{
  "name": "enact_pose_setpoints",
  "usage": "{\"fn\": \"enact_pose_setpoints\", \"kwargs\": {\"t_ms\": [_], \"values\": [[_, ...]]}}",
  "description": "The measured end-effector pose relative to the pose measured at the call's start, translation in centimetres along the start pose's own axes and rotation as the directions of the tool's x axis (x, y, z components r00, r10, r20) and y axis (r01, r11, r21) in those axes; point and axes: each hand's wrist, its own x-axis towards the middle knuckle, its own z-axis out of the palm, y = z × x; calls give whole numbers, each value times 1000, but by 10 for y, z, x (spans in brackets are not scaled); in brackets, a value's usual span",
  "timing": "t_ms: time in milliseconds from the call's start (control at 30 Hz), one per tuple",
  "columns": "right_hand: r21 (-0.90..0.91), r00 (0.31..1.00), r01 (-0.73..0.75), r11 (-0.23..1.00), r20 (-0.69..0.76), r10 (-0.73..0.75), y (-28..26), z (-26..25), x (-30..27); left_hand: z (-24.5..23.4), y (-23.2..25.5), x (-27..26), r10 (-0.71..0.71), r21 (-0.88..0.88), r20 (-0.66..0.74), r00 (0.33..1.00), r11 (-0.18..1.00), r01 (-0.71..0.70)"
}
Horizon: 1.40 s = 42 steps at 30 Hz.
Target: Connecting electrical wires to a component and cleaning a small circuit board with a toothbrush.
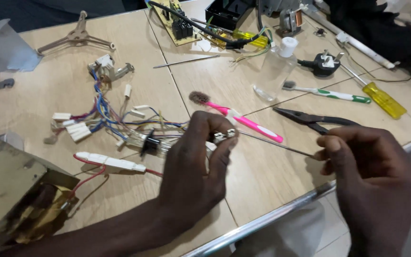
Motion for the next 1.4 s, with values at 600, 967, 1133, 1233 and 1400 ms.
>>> {"fn": "enact_pose_setpoints", "kwargs": {"t_ms": [600, 967, 1133, 1233, 1400], "values": [[-739, 786, 519, 428, 610, 100, 6, 17, 35, -2, 0, 0, -238, -176, 126, 963, 950, 258], [281, 965, -175, 944, 237, 109, 20, -7, -29, 4, -7, 0, -287, -323, 152, 946, 890, 322], [573, 972, 52, 818, 160, -174, 70, 0, -21, 2, -4, 1, -284, -333, 154, 946, 887, 321], [521, 870, -491, 698, 328, 368, 63, 4, 2, 2, -5, 2, -220, -284, 139, 966, 925, 252], [851, 931, -305, 427, 361, -54, 59, 4, -4, 1, -6, 2, -164, -269, 129, 978, 943, 194]]}}
